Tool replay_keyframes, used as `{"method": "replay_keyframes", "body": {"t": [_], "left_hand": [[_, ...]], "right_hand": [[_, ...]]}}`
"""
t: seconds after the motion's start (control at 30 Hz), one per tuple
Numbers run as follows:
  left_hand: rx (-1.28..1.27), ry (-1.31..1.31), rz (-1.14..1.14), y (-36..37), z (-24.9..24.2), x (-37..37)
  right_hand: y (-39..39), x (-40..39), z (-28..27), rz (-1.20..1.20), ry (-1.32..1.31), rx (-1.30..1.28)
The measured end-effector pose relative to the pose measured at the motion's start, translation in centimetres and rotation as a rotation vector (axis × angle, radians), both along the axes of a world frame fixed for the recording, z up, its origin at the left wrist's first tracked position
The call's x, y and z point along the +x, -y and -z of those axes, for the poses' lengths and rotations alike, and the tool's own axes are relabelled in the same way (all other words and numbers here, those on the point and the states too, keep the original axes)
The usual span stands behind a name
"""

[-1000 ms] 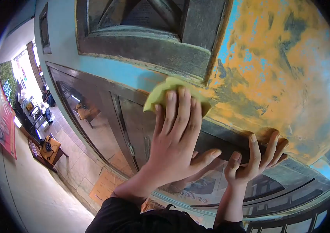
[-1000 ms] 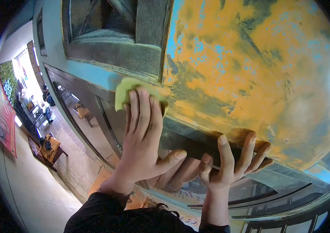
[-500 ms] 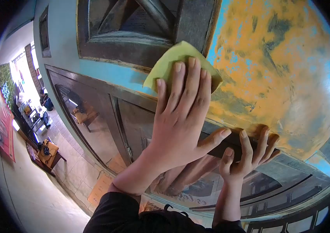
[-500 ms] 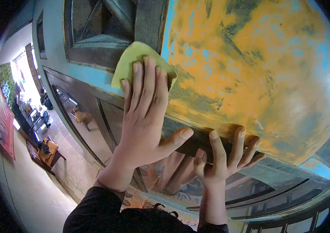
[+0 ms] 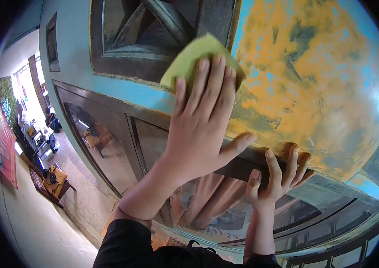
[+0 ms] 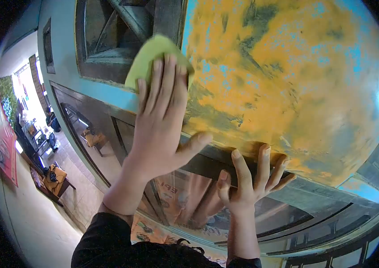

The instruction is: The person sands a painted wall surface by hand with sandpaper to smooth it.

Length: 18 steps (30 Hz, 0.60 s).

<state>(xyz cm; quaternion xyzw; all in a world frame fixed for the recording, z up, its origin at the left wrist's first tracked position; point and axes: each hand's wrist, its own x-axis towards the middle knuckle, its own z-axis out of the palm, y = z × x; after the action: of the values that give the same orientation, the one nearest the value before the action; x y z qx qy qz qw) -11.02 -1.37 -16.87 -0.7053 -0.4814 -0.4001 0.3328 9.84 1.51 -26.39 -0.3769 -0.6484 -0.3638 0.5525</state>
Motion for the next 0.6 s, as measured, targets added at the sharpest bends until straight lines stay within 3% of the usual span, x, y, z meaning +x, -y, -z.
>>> {"method": "replay_keyframes", "body": {"t": [0.13, 0.2, 0.3, 0.4, 0.53, 0.6], "left_hand": [[-0.145, -0.003, -0.004, 1.4, 8.8, 0.6], [-0.060, -0.014, -0.030, 0.5, 8.7, 0.2], [-0.014, 0.038, -0.010, 0.5, 2.0, -0.7], [0.027, 0.028, -0.015, 0.2, 0.6, -0.6], [-0.126, -0.027, -0.007, 1.2, 9.0, 0.4], [-0.042, -0.037, -0.062, 0.1, 9.4, -0.1]], "right_hand": [[-0.1, 0.3, 0.3, -0.003, 0.007, 0.001], [-0.1, 0.2, 0.2, -0.001, 0.001, -0.004], [0.1, 0.0, 0.1, -0.013, -0.013, -0.021], [0.1, -0.3, 0.3, -0.024, -0.032, -0.021], [0.1, 0.0, 0.6, -0.014, -0.010, -0.037], [0.1, 0.0, 0.6, 0.002, 0.012, -0.031]]}}
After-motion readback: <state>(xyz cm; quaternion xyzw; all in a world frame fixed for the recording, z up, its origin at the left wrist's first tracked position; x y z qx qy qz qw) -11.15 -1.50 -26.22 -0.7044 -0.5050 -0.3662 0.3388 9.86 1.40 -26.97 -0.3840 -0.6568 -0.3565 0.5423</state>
